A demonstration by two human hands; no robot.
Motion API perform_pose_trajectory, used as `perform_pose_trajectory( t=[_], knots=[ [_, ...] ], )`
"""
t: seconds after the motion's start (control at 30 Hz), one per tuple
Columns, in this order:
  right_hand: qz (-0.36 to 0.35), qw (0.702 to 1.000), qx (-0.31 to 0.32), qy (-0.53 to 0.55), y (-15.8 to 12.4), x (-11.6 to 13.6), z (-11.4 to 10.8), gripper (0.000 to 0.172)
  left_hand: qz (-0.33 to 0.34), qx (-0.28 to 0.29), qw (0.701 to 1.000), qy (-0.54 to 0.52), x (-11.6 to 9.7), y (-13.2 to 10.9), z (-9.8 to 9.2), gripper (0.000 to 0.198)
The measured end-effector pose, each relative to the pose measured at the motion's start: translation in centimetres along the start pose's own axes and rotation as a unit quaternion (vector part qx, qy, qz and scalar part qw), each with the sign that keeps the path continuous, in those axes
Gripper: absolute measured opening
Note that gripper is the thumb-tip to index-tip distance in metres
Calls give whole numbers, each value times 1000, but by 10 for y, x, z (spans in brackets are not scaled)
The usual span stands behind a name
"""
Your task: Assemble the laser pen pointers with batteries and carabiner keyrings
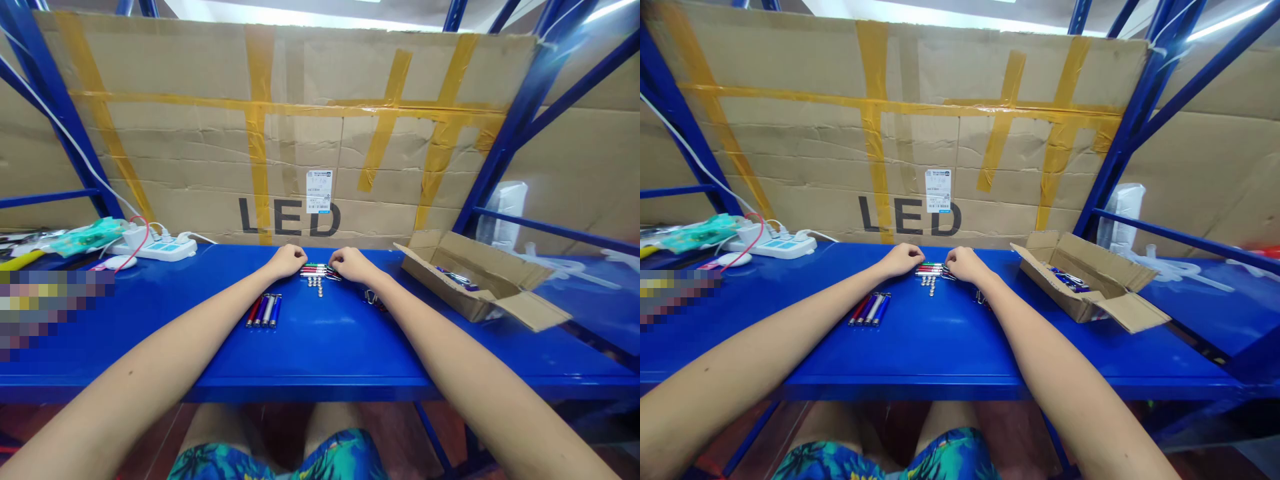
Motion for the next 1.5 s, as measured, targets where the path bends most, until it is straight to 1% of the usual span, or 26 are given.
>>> perform_pose_trajectory(
  t=[0.27,0.37,0.43,0.5,0.57,0.63,0.67,0.7,0.73,0.77,0.8,0.83,0.87,0.93,1.0,1.07,1.1,1.2,1.3,1.33,1.4,1.5],
  knots=[
    [-6,1000,-16,-6,0,-1,-5,26,-22,-43,999,7,7,-4,-13,23],
    [1,1000,-26,-15,-2,-5,-10,25,-28,-51,998,9,10,-6,-18,22],
    [-5,999,-33,-17,-4,-2,-13,25,-26,-53,998,21,12,-7,-22,21],
    [-40,998,-44,-6,-10,14,-16,25,-17,-56,997,43,14,-9,-26,20],
    [-103,993,-49,19,-20,44,-15,23,-8,-59,996,66,15,-10,-32,19],
    [-173,983,-18,64,-34,80,-5,23,2,-60,995,80,16,-12,-38,19],
    [-214,973,12,81,-42,100,4,23,7,-55,995,80,16,-13,-42,19],
    [-248,964,41,92,-50,116,12,23,12,-40,996,75,15,-14,-44,19],
    [-270,956,69,98,-56,129,21,24,18,-13,998,63,13,-15,-44,19],
    [-278,952,81,101,-59,136,26,23,26,37,998,43,10,-18,-41,18],
    [-283,950,84,98,-61,141,30,23,41,119,992,22,5,-23,-32,18],
    [-288,949,88,97,-63,143,32,23,56,196,979,5,0,-31,-25,17],
    [-292,947,88,97,-64,144,34,24,65,254,965,-4,-5,-39,-21,16],
    [-311,940,94,99,-67,145,36,26,65,322,945,-6,-9,-52,-20,14],
    [-335,931,106,100,-72,148,37,29,62,367,928,6,-11,-63,-17,15],
    [-349,925,117,97,-76,151,39,30,59,388,920,22,-12,-69,-13,14],
    [-351,924,120,94,-77,152,39,30,57,389,919,29,-11,-70,-12,14],
    [-346,926,130,80,-78,152,39,27,52,374,925,38,-11,-68,-10,13],
    [-336,932,129,53,-78,151,37,20,54,361,930,36,-14,-67,-9,13],
    [-324,937,123,39,-77,150,36,20,53,355,933,38,-15,-66,-10,14],
    [-287,952,104,2,-74,148,36,28,45,340,938,47,-15,-64,-10,15],
    [-211,972,84,-64,-70,142,38,37,32,327,942,65,-15,-62,-9,17]
  ],
)
Point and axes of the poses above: each hand's wrist, its own y-axis towards the middle knuckle, its own z-axis out of the palm, x = y × z, the point moved 10 cm from there along y, towards the middle knuckle, and after that the axes turned 3 degrees about y, right-handed, at the moved point
